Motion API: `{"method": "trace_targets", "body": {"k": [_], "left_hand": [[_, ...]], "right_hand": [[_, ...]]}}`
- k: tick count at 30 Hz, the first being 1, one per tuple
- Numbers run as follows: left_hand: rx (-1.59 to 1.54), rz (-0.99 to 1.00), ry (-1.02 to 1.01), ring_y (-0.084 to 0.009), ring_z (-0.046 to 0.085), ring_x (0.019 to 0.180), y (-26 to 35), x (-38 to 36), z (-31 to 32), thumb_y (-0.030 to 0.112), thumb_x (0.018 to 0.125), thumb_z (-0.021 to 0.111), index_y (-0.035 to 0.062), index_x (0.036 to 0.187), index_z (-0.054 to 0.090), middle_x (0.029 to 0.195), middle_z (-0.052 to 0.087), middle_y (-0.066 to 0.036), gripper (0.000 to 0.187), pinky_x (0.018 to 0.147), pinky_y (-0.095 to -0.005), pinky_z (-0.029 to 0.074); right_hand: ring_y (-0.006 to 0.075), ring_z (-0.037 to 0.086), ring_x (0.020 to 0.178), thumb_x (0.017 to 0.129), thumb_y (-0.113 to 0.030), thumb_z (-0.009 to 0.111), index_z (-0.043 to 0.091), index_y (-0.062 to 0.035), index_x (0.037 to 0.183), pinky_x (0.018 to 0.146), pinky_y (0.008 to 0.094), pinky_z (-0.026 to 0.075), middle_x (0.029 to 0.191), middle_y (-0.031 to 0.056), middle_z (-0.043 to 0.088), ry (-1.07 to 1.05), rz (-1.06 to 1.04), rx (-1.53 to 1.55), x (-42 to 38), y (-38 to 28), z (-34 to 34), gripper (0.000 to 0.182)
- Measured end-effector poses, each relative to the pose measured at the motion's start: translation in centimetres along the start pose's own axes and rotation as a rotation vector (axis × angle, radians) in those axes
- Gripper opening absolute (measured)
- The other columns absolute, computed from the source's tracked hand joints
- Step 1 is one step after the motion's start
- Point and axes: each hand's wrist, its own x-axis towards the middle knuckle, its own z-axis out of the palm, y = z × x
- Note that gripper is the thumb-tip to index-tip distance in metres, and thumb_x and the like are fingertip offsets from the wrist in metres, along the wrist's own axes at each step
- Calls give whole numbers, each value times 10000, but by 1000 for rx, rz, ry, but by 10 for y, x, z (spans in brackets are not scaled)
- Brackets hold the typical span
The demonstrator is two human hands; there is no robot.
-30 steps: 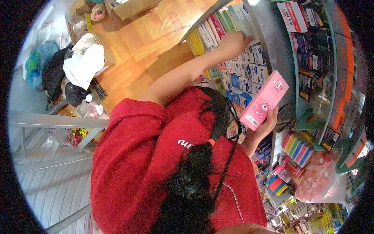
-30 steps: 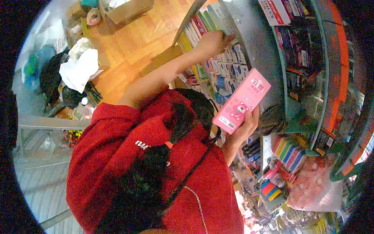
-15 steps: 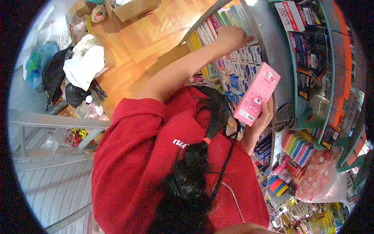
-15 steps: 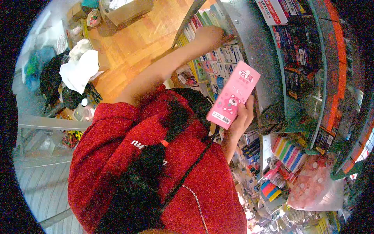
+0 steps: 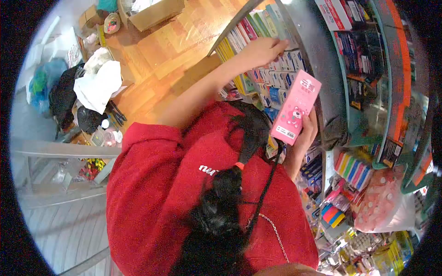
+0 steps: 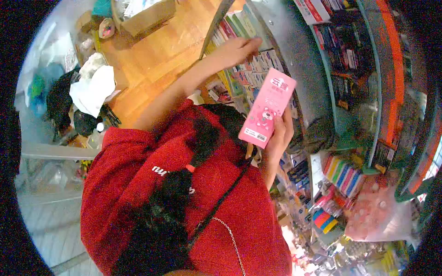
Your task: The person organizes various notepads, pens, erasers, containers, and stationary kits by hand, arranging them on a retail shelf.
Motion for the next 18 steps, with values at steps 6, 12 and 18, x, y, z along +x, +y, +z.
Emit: {"method": "trace_targets", "body": {"k": [6,12,18], "left_hand": [[-588,2,-495,-110,592,809,32,-83,-5,355,924,471,32,1146,543,1013,625,-25,398,663,-281,494],[-831,97,-183,-114,527,1000,-1,-110,-9,192,904,545,41,1263,427,1108,561,-24,407,886,-284,429],[-1260,365,-450,-301,395,1228,-41,-98,-8,85,882,519,71,1281,386,1291,424,-121,421,1011,-497,348]], "right_hand": [[145,535,967,856,-165,442,431,63,1265,836,256,405,1152,114,543,-138,98,-58,4,-2,-2,469],[153,539,908,907,-569,323,427,-21,1302,792,276,423,1078,103,560,-237,185,-91,-3,-8,25,684],[175,582,848,929,-444,403,411,8,1293,682,266,447,1007,123,600,-640,426,20,13,12,20,580]]}}
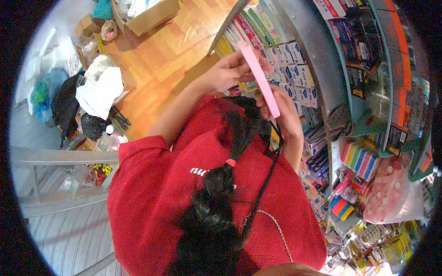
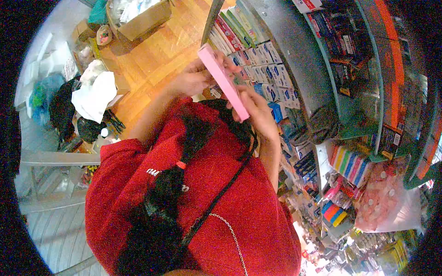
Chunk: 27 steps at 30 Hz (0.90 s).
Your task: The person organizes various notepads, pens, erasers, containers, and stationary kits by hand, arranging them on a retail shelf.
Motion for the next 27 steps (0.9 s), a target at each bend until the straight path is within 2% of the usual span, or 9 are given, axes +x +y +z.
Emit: {"method": "trace_targets", "body": {"k": [2,5,9,10,13,18,21,25,27], "left_hand": [[-3,-13,147,-300,418,1214,-2,-1,3,84,881,518,66,1284,384,1294,437,-125,425,996,-498,365],[33,-142,417,-298,469,1171,5,-8,2,122,889,506,66,1306,370,1288,457,-133,442,973,-489,392],[-47,-279,497,-291,531,1104,16,-13,-10,221,934,414,71,1335,349,1255,493,-137,434,932,-452,437],[-141,-246,417,-287,537,1091,14,-11,-11,345,959,335,67,1320,363,1236,505,-140,457,903,-410,466],[42,-325,585,-283,563,1048,16,-4,-1,444,959,270,59,1300,378,1200,527,-143,525,858,-384,494],[302,-268,604,-194,585,971,9,7,15,258,935,485,-14,1210,445,1134,558,-99,389,831,-330,499],[347,-115,665,-192,591,943,3,26,-4,266,941,469,-11,1192,455,1105,571,-94,374,827,-328,499],[404,-113,682,-183,598,893,0,67,-30,253,951,440,-5,1179,466,1051,586,-90,346,823,-313,493],[626,-142,762,-198,612,834,-3,84,-36,260,946,440,-27,1093,496,967,600,-121,327,734,-305,502]], "right_hand": [[89,541,693,906,-303,527,508,9,1209,557,214,426,862,39,606,110,-82,-21,7,5,2,436],[60,523,651,891,-267,557,545,24,1162,527,185,411,846,24,610,280,-193,-139,14,-4,10,398],[82,557,762,874,-219,593,584,32,1111,630,207,459,950,63,626,463,-216,-203,23,-1,14,345],[107,566,836,873,-193,596,577,25,1126,719,237,469,978,80,629,466,-286,-262,28,6,8,335],[124,564,881,874,-172,593,576,20,1132,778,260,460,1005,87,628,516,-271,-324,28,4,12,322],[97,561,836,888,-159,571,560,23,1153,719,238,466,1004,79,619,567,-291,-244,31,10,10,322],[89,573,775,915,-160,518,523,11,1196,660,232,471,1039,79,588,617,-383,-175,30,11,8,329],[110,586,730,932,-160,476,520,3,1181,630,241,473,1056,82,559,703,-455,-186,19,2,14,301],[107,580,729,933,-153,472,526,6,1162,631,239,469,1057,80,561,736,-488,-181,15,5,13,284]]}}
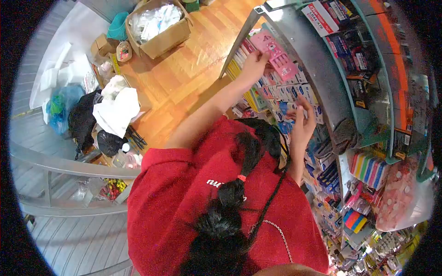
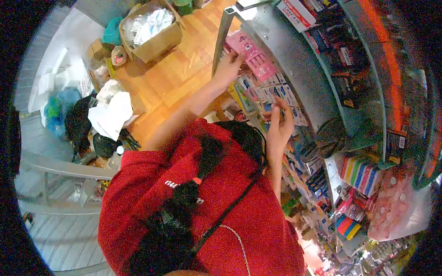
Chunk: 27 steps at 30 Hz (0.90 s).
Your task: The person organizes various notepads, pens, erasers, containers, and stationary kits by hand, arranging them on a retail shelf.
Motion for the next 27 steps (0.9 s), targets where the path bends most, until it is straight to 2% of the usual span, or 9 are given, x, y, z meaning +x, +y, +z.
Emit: {"method": "trace_targets", "body": {"k": [2,3,6,10,14,15,18,23,27], "left_hand": [[295,117,91,-212,636,740,8,11,8,262,935,450,-56,966,526,848,613,-149,328,661,-301,519],[265,349,224,-210,637,713,-20,35,12,300,924,465,-61,906,535,795,609,-157,368,646,-306,499],[-170,121,140,-208,639,719,5,41,23,306,919,471,-54,898,542,778,614,-173,368,608,-321,486],[-69,125,72,-227,642,644,-17,83,18,249,919,465,-53,880,548,742,619,-208,316,563,-347,506],[535,338,52,-235,643,568,-35,112,2,196,887,482,-74,830,562,645,621,-178,287,551,-340,508],[444,371,139,-236,642,541,19,57,22,166,859,493,-72,752,583,633,629,-174,276,552,-331,510],[403,248,88,-228,635,515,-18,83,18,138,837,479,-46,695,596,533,600,-128,261,530,-319,505],[611,420,97,-224,618,484,16,63,27,121,835,452,-42,663,591,545,607,-135,275,511,-319,500],[476,202,-13,-214,615,474,-8,92,12,97,841,422,-58,681,585,557,603,-146,275,485,-325,496]], "right_hand": [[107,568,707,936,-139,461,529,13,1136,633,246,461,1066,82,565,40,0,5,-4,2,-5,260],[107,564,700,936,-137,458,529,13,1133,633,249,459,1067,83,564,68,0,16,-5,3,-7,258],[107,552,680,940,-143,446,532,15,1118,624,256,450,1027,80,558,149,-4,61,-8,1,-10,253],[112,548,678,941,-148,440,531,18,1109,624,256,449,983,75,532,178,-2,90,-12,4,-16,253],[112,547,677,937,-142,441,534,17,1098,633,257,453,967,77,528,193,9,96,-16,12,-23,245],[111,547,677,936,-141,441,535,16,1095,636,258,454,960,77,529,194,1,105,-16,15,-25,242],[107,541,672,933,-133,442,530,17,1098,645,259,457,951,79,534,199,-3,119,-17,21,-31,239],[106,541,663,945,-146,454,548,-10,1045,600,276,432,886,44,529,248,-18,177,-19,13,-33,193],[107,531,652,933,-97,452,543,0,1014,591,261,428,904,51,524,244,-71,144,-22,25,-38,155]]}}
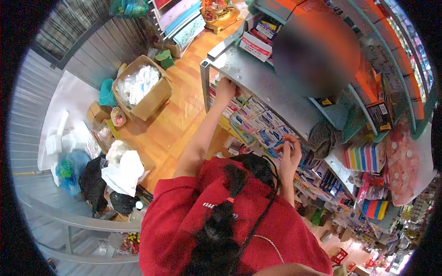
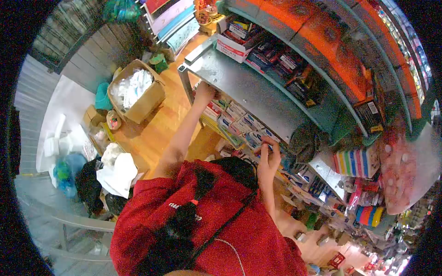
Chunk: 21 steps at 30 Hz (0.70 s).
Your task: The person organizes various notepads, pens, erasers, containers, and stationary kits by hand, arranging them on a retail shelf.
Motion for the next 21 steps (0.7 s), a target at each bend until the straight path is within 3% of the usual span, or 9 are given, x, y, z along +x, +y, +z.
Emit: {"method": "trace_targets", "body": {"k": [2,4,5,7,9,11,15,17,21], "left_hand": [[-35,-28,29,-202,616,471,30,-11,-2,59,834,425,-58,729,592,579,610,-145,229,466,-314,494],[146,128,12,-187,611,473,31,-10,-5,0,828,415,-55,809,589,577,604,-131,183,440,-300,484],[92,1,-8,-183,608,473,36,-12,-4,-14,827,410,-56,835,583,581,602,-130,179,432,-298,481],[58,3,2,-185,601,472,28,-9,-3,-25,820,407,-61,840,573,595,601,-136,171,418,-294,477],[43,396,-12,-187,598,469,-15,12,-1,5,847,422,-63,835,557,614,606,-132,151,412,-290,477],[-172,-97,-24,-186,598,470,25,-7,-5,24,864,429,-64,841,547,617,605,-129,149,409,-290,477],[-86,-54,-82,-198,600,536,7,2,-8,126,890,466,-45,887,535,690,596,-131,184,431,-277,475],[-128,-56,-127,-187,591,580,-6,11,-10,165,891,486,-26,915,532,733,591,-119,197,462,-267,474],[-231,-120,-150,-167,572,667,-21,9,-27,242,893,527,13,973,527,817,582,-96,243,523,-247,472]], "right_hand": [[110,524,642,922,-57,449,546,7,985,587,253,425,888,55,522,27,-78,-95,-1,-6,-2,132],[175,539,692,859,-6,474,578,4,918,647,270,428,913,92,562,151,-306,-281,-2,-22,-11,120],[207,547,717,828,20,486,594,3,884,678,279,429,926,110,583,214,-417,-378,-2,-30,-17,123],[294,527,855,805,-40,534,601,-6,924,767,357,421,931,139,583,398,-494,-504,3,-44,-38,141],[317,516,949,805,-98,566,596,-19,986,832,394,410,998,151,578,570,-485,-663,14,-63,-53,201],[334,506,1011,832,-147,562,567,-45,1054,868,409,403,1096,161,529,523,-429,-913,31,-56,-66,244],[377,451,1134,803,-226,595,536,-84,1109,953,455,345,1243,164,474,469,-335,-1128,38,-32,-66,343],[365,479,1067,703,-183,662,558,-86,1061,917,439,378,1160,167,512,505,-368,-1002,39,-20,-67,385],[340,505,950,630,-91,616,556,-54,877,835,410,404,1008,152,533,589,-357,-730,30,-22,-64,257]]}}
